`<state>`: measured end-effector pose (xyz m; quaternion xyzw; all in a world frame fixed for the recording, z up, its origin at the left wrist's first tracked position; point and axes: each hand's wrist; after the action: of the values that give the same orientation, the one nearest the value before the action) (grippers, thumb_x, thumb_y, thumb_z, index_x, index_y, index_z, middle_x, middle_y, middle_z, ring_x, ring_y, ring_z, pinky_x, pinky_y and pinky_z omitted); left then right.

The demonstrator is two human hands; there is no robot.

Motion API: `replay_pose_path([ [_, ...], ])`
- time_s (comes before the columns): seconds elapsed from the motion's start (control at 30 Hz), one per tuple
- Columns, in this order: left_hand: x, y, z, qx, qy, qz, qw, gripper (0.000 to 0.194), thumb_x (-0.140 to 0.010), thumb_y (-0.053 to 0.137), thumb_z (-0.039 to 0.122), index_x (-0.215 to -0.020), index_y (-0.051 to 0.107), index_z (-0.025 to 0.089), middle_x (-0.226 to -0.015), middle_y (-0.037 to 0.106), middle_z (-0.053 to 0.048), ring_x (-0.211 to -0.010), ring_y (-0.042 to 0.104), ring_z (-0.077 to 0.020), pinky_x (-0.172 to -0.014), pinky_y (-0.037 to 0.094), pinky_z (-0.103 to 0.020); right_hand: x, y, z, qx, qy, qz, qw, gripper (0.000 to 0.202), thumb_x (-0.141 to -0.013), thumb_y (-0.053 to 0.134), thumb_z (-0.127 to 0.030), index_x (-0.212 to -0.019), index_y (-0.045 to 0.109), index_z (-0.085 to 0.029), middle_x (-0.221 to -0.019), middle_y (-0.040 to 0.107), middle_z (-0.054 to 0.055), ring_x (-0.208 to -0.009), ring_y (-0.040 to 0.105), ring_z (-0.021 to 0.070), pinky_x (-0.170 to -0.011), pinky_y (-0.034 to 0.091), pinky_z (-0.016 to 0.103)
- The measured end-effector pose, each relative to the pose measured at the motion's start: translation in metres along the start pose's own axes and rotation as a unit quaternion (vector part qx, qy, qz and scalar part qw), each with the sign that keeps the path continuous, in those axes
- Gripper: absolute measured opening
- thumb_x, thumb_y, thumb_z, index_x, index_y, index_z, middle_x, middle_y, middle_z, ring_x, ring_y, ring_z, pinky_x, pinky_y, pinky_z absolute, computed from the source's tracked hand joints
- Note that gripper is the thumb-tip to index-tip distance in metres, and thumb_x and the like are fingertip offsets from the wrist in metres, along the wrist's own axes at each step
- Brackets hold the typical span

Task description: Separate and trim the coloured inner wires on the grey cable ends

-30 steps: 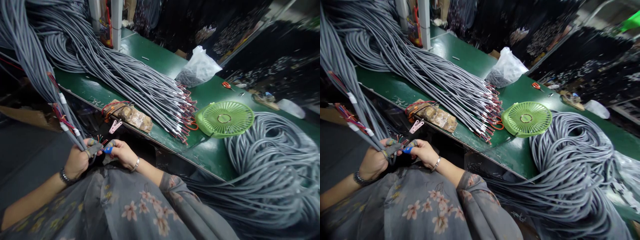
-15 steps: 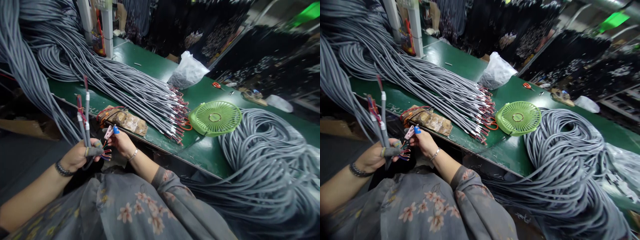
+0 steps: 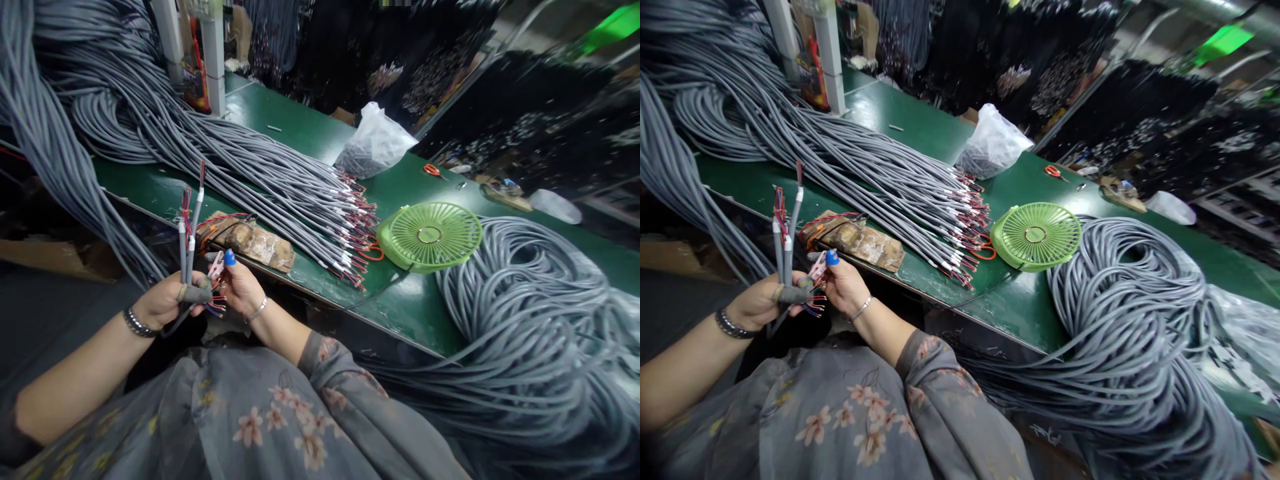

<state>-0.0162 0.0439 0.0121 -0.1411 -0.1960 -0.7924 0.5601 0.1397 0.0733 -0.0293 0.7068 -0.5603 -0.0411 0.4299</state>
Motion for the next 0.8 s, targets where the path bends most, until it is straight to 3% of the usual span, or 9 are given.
replay_pose_path([
  [0.17, -0.002, 0.001, -0.002, 0.009, -0.010, 0.006, 1.000, 0.029, -0.045, 0.100, 0.036, -0.050, 0.075, 0.022, -0.043, 0.059, -0.002, -0.038, 0.049, -0.0125, -0.040, 0.040, -0.025, -0.003, -0.001, 0.004, -0.008, 0.002, -0.005, 1.000, 0.053, -0.085, 0.099, -0.068, -0.086, 0.073, -0.022, -0.075, 0.068, 0.000, -0.069, 0.061, 0.0180, -0.069, 0.056, 0.030],
  [0.37, 0.006, 0.003, -0.001, 0.007, -0.007, 0.016, 1.000, 0.033, -0.045, 0.101, 0.040, -0.050, 0.074, 0.021, -0.045, 0.059, -0.004, -0.039, 0.048, -0.0112, -0.042, 0.036, -0.024, 0.004, -0.008, 0.000, 0.005, 0.022, -0.028, 0.999, 0.063, -0.096, 0.078, -0.084, -0.085, 0.070, -0.022, -0.080, 0.072, 0.003, -0.073, 0.065, 0.0175, -0.070, 0.057, 0.028],
  [0.47, 0.017, 0.006, -0.003, -0.003, 0.006, 0.034, 0.999, 0.032, -0.046, 0.100, 0.041, -0.050, 0.075, 0.022, -0.045, 0.061, -0.004, -0.040, 0.049, -0.0124, -0.043, 0.037, -0.025, 0.010, -0.010, -0.001, 0.019, 0.022, -0.046, 0.999, 0.061, -0.098, 0.077, -0.081, -0.083, 0.069, -0.022, -0.078, 0.071, 0.001, -0.068, 0.061, 0.0153, -0.066, 0.056, 0.026],
  [0.63, 0.031, 0.018, -0.008, -0.013, 0.073, 0.086, 0.994, 0.035, -0.053, 0.098, 0.044, -0.046, 0.071, 0.024, -0.045, 0.063, -0.004, -0.044, 0.053, -0.0145, -0.048, 0.043, -0.027, 0.013, -0.014, 0.005, 0.046, -0.032, -0.031, 0.998, 0.047, -0.091, 0.095, -0.060, -0.083, 0.072, -0.021, -0.074, 0.067, -0.001, -0.066, 0.058, 0.0130, -0.064, 0.053, 0.024],
  [0.8, 0.024, 0.015, -0.012, 0.012, 0.078, 0.085, 0.993, 0.038, -0.052, 0.101, 0.045, -0.049, 0.071, 0.023, -0.045, 0.061, -0.001, -0.043, 0.051, -0.0129, -0.047, 0.042, -0.025, 0.005, -0.018, 0.010, 0.051, -0.043, -0.031, 0.997, 0.052, -0.094, 0.089, -0.069, -0.089, 0.076, -0.019, -0.075, 0.068, 0.000, -0.069, 0.060, 0.0136, -0.065, 0.053, 0.025],
])
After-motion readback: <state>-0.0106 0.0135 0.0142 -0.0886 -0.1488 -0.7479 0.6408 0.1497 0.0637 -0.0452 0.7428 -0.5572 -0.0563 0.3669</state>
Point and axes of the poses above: each hand's wrist, its own x-axis away from the middle knuckle, its own y-axis out of the palm, z = x × y
